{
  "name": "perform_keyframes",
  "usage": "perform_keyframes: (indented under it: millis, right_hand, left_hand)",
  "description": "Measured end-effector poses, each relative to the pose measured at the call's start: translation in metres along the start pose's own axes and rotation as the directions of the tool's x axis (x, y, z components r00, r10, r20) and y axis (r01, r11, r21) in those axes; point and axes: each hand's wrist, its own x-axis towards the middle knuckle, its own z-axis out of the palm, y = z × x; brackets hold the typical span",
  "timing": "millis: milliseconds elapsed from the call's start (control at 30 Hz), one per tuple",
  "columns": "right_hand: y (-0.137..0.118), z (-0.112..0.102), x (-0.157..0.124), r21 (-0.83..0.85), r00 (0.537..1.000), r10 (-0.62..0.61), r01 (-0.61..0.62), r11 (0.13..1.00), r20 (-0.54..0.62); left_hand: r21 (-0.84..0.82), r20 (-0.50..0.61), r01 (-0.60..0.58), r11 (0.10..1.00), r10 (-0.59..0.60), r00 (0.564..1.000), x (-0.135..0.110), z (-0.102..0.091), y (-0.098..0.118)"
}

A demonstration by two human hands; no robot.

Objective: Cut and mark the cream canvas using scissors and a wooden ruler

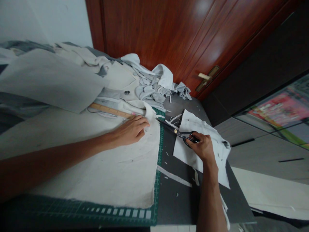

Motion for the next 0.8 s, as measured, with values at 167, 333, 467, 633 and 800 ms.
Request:
perform_keyframes:
  millis: [167,333,467,633,800]
  right_hand:
    - [0.016,-0.006,-0.004,-0.176,0.996,0.074,-0.081,0.981,-0.044]
    - [0.013,-0.009,-0.004,-0.007,1.0,0.01,-0.01,1.0,-0.021]
    - [-0.001,-0.005,-0.002,0.049,0.996,-0.072,0.069,0.996,0.06]
    - [0.004,-0.004,-0.004,-0.165,0.99,0.141,-0.138,0.977,0.009]
    - [0.011,-0.009,-0.006,-0.215,0.958,0.268,-0.285,0.934,-0.106]
  left_hand:
    - [0.0,0.006,0.004,1.0,-0.004,1.0,0.0,-0.001,0.0]
    - [0.015,0.008,0.001,1.0,-0.001,1.0,0.0,0.0,0.0]
    - [0.039,0.012,0.017,0.999,-0.018,1.0,0.0,0.001,0.001]
    - [0.052,0.016,0.028,0.998,-0.029,0.999,0.0,0.001,0.003]
    - [0.051,0.02,0.034,0.998,-0.035,0.999,0.001,0.001,0.004]
